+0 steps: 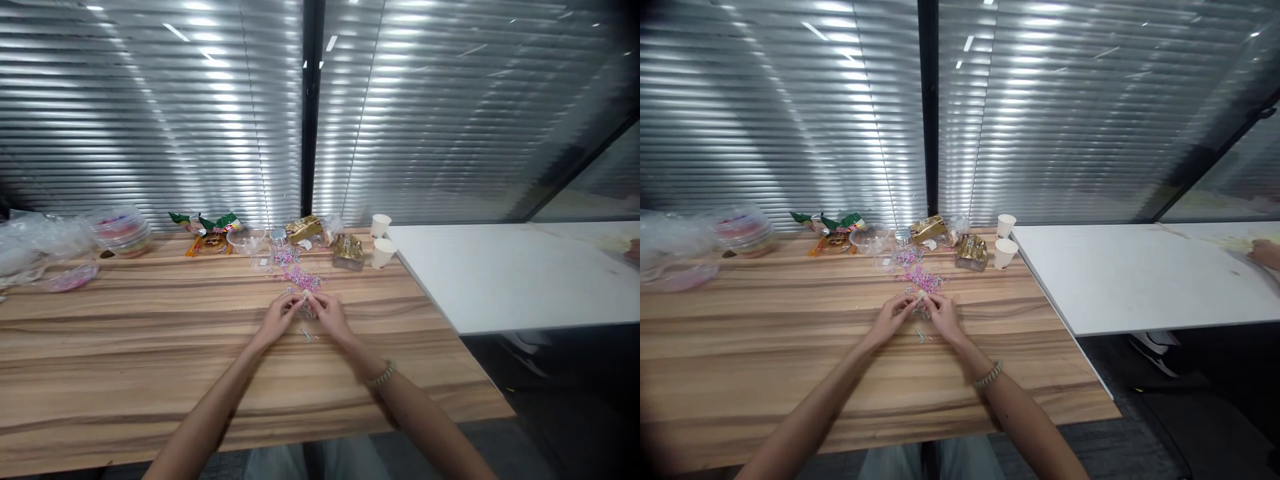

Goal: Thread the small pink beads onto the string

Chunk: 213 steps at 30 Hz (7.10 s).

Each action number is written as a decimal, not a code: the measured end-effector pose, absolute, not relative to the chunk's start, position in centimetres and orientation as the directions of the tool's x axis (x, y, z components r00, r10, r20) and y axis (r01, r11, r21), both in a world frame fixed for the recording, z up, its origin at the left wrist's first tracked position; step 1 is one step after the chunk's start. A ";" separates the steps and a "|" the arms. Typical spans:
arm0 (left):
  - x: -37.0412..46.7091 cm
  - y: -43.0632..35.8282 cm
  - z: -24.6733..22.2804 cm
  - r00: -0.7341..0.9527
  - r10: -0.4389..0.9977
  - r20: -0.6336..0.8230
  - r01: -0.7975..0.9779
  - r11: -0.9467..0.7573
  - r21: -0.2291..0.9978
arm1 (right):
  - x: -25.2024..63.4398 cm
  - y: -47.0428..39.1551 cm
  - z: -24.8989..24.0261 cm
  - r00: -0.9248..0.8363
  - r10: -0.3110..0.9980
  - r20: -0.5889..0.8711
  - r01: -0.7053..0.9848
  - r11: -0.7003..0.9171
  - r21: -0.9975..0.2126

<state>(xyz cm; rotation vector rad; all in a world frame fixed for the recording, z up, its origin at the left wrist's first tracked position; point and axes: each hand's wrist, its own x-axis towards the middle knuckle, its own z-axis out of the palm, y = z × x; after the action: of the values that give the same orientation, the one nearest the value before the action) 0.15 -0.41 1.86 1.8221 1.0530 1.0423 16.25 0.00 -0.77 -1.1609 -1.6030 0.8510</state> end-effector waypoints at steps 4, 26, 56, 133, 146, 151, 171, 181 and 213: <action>0.2 -0.8 2.1 0.287 0.890 0.354 0.278 -0.431 0.858 | 16.1 0.0 -0.4 -0.116 0.966 0.229 0.163 0.246 -0.955; 0.1 0.0 1.1 0.347 0.929 -0.129 -0.292 0.238 0.926 | 16.2 -1.0 -0.9 -0.283 0.716 0.638 0.476 0.683 -0.554; 0.4 -0.9 0.6 0.252 0.839 0.483 0.634 -0.520 0.572 | 15.1 -1.4 -0.7 -0.477 0.770 0.424 0.747 0.609 -0.266; -0.8 1.0 -0.9 0.135 0.974 0.180 0.220 -0.207 0.953 | 15.9 0.6 -1.9 -0.067 0.969 0.238 -0.034 0.236 -0.971; -1.0 0.7 0.1 0.280 0.932 0.230 0.278 -0.308 0.910 | 15.9 0.5 -1.6 -0.093 0.976 0.195 -0.043 0.192 -0.980; -1.0 0.7 0.1 0.309 0.925 0.223 0.232 -0.301 0.925 | 16.0 0.6 -1.5 -0.119 0.983 0.140 -0.129 0.125 -0.984; -0.9 0.7 -0.5 0.248 0.956 0.160 0.192 -0.210 0.959 | 16.1 0.4 -1.0 -0.118 0.990 0.082 -0.184 0.059 -0.981; -1.2 1.2 -1.3 0.074 0.993 0.092 0.187 -0.104 0.977 | 16.0 0.6 -1.0 -0.027 0.999 0.040 -0.231 0.033 -0.972; -1.2 1.5 -0.9 -0.027 0.997 0.069 0.045 -0.067 0.997 | 16.3 0.8 -0.8 0.032 1.000 0.000 -0.277 0.008 -0.961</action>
<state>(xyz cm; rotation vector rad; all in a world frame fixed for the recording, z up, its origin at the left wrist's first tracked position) -1.22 1.45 -0.90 1.2787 1.2298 1.2593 16.32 0.78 -0.81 -1.0122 -0.9802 1.3033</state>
